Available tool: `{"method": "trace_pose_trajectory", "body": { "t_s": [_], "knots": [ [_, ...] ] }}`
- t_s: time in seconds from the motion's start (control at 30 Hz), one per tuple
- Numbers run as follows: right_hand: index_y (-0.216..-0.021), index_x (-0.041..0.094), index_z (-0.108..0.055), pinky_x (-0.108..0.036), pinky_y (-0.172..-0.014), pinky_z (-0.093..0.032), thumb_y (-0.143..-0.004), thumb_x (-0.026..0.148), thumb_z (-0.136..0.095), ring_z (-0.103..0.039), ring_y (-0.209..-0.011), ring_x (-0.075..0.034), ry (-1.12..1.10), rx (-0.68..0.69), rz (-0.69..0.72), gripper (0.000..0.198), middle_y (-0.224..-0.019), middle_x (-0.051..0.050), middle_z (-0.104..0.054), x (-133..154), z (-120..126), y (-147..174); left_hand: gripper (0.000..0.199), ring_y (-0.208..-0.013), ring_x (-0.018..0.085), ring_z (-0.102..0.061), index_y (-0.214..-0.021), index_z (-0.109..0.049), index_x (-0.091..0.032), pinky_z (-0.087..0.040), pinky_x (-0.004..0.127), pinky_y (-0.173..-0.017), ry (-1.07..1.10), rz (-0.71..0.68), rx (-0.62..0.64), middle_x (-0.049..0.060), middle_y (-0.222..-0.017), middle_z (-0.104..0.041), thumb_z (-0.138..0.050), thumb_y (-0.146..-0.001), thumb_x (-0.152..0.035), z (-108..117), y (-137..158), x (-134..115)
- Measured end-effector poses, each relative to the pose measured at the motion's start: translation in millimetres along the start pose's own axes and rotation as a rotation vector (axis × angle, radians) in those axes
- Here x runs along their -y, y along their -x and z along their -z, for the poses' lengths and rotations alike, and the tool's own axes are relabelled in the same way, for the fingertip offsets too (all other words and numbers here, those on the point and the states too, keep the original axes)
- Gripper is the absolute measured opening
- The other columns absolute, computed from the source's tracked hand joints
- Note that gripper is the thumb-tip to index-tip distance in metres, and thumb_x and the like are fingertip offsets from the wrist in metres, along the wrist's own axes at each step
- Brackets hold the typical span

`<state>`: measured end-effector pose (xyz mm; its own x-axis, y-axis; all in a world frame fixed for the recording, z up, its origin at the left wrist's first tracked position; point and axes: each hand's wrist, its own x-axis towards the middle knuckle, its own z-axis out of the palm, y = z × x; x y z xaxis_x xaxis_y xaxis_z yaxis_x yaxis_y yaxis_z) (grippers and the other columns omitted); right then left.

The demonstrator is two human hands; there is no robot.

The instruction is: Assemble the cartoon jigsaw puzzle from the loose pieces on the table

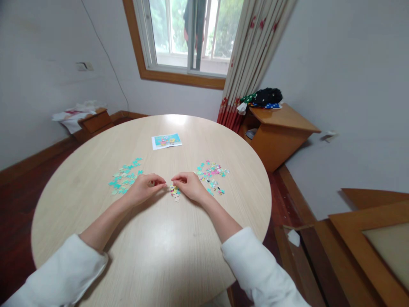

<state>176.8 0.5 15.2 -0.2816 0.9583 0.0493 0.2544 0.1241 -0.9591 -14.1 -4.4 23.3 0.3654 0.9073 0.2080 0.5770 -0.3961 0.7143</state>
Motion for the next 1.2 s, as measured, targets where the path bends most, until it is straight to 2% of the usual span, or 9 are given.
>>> {"method": "trace_pose_trajectory", "body": {
  "t_s": [0.1,0.17,0.3,0.47,0.63,0.73,0.9,1.03,1.2],
  "knots": [
    [-0.076,0.014,-0.068,-0.024,-0.061,-0.038,-0.073,0.02,-0.062,-0.05,-0.062,-0.01,0.221,0.087,0.065,0.01,-0.067,-0.001,-0.062,6.1,12.8,6.3,0.016,-0.062,0.012,-0.056,-0.075,-0.07,-0.014,-0.042,0.024,-0.061,-0.025,0.002,0.037,0.005,-0.071,-0.069,-0.058,-0.077,-0.024,-0.2,-0.1,-1.0],
    [-0.074,0.014,-0.068,-0.024,-0.058,-0.036,-0.07,0.02,-0.067,-0.047,-0.062,-0.009,0.322,0.178,0.079,0.007,-0.066,0.0,-0.059,7.9,20.3,9.7,0.015,-0.06,0.012,-0.055,-0.074,-0.07,-0.014,-0.041,0.023,-0.06,-0.041,0.004,0.058,0.004,-0.069,-0.069,-0.057,-0.077,-0.022,-0.3,0.1,-1.7],
    [-0.083,0.016,-0.07,-0.023,-0.061,-0.037,-0.061,0.017,-0.076,-0.048,-0.067,-0.01,0.427,0.296,0.133,0.023,-0.073,0.0,-0.057,8.1,25.2,11.8,0.015,-0.061,0.012,-0.055,-0.074,-0.07,-0.014,-0.041,0.023,-0.062,-0.061,-0.002,0.081,0.004,-0.069,-0.068,-0.056,-0.076,-0.021,-0.9,0.5,-2.1],
    [-0.089,0.018,-0.071,-0.024,-0.068,-0.039,-0.065,0.017,-0.074,-0.051,-0.074,-0.012,0.468,0.4,0.174,0.024,-0.079,-0.002,-0.06,12.7,22.2,11.8,0.018,-0.062,0.013,-0.056,-0.075,-0.07,-0.014,-0.041,0.024,-0.063,-0.052,-0.002,0.112,0.005,-0.072,-0.069,-0.054,-0.076,-0.023,-2.2,0.6,-1.1],
    [-0.077,0.015,-0.07,-0.023,-0.06,-0.037,-0.067,0.016,-0.071,-0.05,-0.064,-0.01,0.362,0.415,0.054,0.01,-0.069,0.0,-0.061,15.8,22.3,13.9,0.017,-0.062,0.013,-0.055,-0.074,-0.068,-0.014,-0.042,0.025,-0.063,0.036,0.028,0.09,0.005,-0.071,-0.069,-0.055,-0.075,-0.025,-2.5,0.7,-3.7],
    [-0.074,0.015,-0.069,-0.023,-0.06,-0.038,-0.071,0.018,-0.067,-0.051,-0.062,-0.009,0.209,0.434,0.027,0.005,-0.067,0.0,-0.062,15.2,21.9,15.0,0.018,-0.064,0.013,-0.057,-0.076,-0.065,-0.013,-0.043,0.026,-0.063,0.224,0.072,0.118,0.005,-0.072,-0.069,-0.057,-0.075,-0.028,-3.5,0.5,-7.1],
    [-0.073,0.015,-0.069,-0.028,-0.071,-0.043,-0.072,0.022,-0.068,-0.058,-0.07,-0.012,0.044,0.321,0.112,0.008,-0.073,-0.003,-0.067,17.3,16.9,16.4,0.024,-0.063,0.012,-0.058,-0.085,-0.059,-0.013,-0.041,0.025,-0.061,0.581,0.163,0.29,0.005,-0.07,-0.067,-0.063,-0.072,-0.033,-5.5,1.5,-10.5],
    [-0.071,0.016,-0.07,-0.031,-0.073,-0.044,-0.072,0.025,-0.069,-0.059,-0.072,-0.013,0.052,0.242,0.2,0.01,-0.072,-0.004,-0.067,19.0,13.1,16.0,0.025,-0.06,0.011,-0.056,-0.085,-0.055,-0.013,-0.036,0.023,-0.056,0.675,0.209,0.334,0.004,-0.067,-0.066,-0.066,-0.07,-0.03,-4.2,1.9,-11.6],
    [-0.068,0.017,-0.069,-0.033,-0.077,-0.044,-0.072,0.026,-0.069,-0.059,-0.075,-0.014,0.082,0.22,0.298,0.01,-0.072,-0.004,-0.067,16.0,11.8,13.5,0.027,-0.056,0.009,-0.053,-0.084,-0.053,-0.013,-0.034,0.022,-0.055,0.745,0.241,0.376,0.002,-0.065,-0.065,-0.069,-0.066,-0.024,-0.6,1.2,-12.1]
  ]
}}
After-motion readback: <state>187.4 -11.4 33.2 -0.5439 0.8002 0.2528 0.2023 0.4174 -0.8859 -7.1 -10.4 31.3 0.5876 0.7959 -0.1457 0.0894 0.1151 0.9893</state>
